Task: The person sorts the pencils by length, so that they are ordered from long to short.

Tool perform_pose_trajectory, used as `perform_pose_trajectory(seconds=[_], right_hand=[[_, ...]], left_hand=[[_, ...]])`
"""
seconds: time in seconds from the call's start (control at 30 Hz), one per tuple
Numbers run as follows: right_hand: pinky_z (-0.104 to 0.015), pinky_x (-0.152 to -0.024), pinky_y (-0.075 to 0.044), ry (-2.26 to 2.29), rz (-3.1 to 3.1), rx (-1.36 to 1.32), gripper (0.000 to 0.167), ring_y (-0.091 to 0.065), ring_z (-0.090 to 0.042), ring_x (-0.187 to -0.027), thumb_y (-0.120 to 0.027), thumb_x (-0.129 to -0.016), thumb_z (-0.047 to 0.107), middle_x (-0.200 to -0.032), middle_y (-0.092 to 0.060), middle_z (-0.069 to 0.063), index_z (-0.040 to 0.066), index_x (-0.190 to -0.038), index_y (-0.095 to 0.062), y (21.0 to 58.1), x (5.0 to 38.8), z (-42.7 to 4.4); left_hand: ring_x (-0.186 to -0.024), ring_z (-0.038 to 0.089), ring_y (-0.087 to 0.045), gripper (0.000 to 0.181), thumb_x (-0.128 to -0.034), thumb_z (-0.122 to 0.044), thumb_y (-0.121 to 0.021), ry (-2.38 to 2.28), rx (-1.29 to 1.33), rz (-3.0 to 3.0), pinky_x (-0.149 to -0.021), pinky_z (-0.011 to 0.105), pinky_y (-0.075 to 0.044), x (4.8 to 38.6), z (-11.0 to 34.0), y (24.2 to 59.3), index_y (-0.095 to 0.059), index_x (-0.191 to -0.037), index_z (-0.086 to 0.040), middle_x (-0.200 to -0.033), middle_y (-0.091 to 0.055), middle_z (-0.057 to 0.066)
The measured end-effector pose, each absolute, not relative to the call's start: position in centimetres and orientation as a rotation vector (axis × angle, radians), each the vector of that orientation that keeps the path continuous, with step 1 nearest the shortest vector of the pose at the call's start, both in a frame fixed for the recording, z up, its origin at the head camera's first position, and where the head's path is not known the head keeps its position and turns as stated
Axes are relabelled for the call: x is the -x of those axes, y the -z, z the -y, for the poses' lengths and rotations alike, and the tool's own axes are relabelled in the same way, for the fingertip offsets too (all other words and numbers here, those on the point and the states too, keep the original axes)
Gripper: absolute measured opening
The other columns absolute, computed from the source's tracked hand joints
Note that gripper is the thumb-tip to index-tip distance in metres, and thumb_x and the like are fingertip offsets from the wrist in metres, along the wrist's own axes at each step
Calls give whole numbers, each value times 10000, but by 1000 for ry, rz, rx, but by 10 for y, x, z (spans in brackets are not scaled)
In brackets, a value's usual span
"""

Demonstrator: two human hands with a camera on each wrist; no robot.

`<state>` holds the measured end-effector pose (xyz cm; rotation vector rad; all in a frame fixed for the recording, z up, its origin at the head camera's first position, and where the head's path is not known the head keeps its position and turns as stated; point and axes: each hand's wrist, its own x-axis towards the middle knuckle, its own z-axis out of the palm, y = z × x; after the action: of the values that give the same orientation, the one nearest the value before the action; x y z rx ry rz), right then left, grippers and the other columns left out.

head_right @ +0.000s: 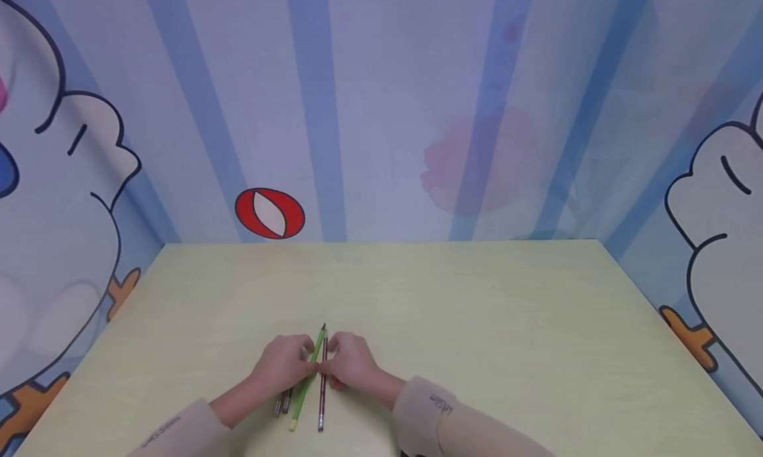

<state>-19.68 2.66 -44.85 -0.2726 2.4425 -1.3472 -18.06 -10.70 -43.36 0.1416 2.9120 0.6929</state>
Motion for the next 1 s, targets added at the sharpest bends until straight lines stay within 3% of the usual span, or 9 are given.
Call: perform_pose_trajectory(seconds=[1.0], right_hand=[[-197, -404, -354, 1068, -2697, 356, 259, -421, -88, -454, -655, -657, 3, -580, -486, -12, -19, -896, -556, 445, 196, -19]], left_hand=[[-427, 75, -437, 198, -728, -117, -645, -759, -120, -2889, -387, 161, -348, 179, 108, 434, -603, -888, -8, -581, -496, 7]])
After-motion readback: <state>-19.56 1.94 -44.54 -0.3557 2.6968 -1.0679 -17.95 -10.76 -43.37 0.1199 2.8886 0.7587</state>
